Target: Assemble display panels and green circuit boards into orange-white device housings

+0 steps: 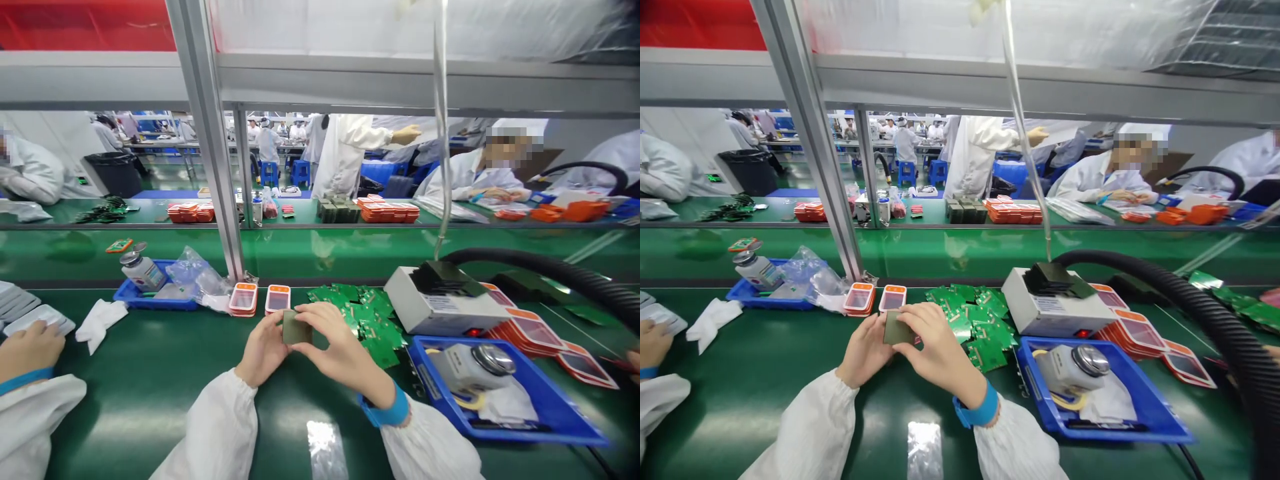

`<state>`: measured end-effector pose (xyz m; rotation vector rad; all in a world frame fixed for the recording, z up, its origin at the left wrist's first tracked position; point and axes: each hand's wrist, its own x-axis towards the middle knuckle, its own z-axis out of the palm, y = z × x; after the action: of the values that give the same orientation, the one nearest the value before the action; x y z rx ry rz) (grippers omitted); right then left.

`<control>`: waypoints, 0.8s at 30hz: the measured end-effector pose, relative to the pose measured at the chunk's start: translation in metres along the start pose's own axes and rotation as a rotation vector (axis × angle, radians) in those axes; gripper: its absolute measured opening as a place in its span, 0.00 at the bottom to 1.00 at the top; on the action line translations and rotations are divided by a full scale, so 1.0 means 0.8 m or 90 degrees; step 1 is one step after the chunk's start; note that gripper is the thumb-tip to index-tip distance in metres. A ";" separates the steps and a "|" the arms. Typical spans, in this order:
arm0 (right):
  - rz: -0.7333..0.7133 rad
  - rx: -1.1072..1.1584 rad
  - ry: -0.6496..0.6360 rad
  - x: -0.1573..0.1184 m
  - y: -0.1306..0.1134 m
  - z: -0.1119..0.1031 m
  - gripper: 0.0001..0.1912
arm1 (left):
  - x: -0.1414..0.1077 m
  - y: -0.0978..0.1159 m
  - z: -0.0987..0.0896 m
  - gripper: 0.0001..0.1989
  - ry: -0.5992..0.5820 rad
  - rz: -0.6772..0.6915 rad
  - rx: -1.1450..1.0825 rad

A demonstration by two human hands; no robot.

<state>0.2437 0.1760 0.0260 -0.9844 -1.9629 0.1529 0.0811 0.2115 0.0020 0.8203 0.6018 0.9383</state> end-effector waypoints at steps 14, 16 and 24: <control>-0.009 0.104 0.042 0.000 -0.011 0.012 0.18 | -0.004 -0.005 -0.022 0.23 -0.137 -0.065 -0.173; -0.012 0.046 0.067 -0.002 -0.012 -0.002 0.17 | -0.003 -0.006 -0.022 0.24 -0.165 -0.091 -0.164; 0.234 -0.324 0.169 -0.039 0.034 -0.131 0.12 | 0.012 -0.023 -0.020 0.18 -0.102 -0.158 -0.206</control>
<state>0.3486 0.1455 0.0538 -1.6046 -1.5880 -0.2760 0.0818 0.2195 -0.0231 0.5108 0.3887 0.7108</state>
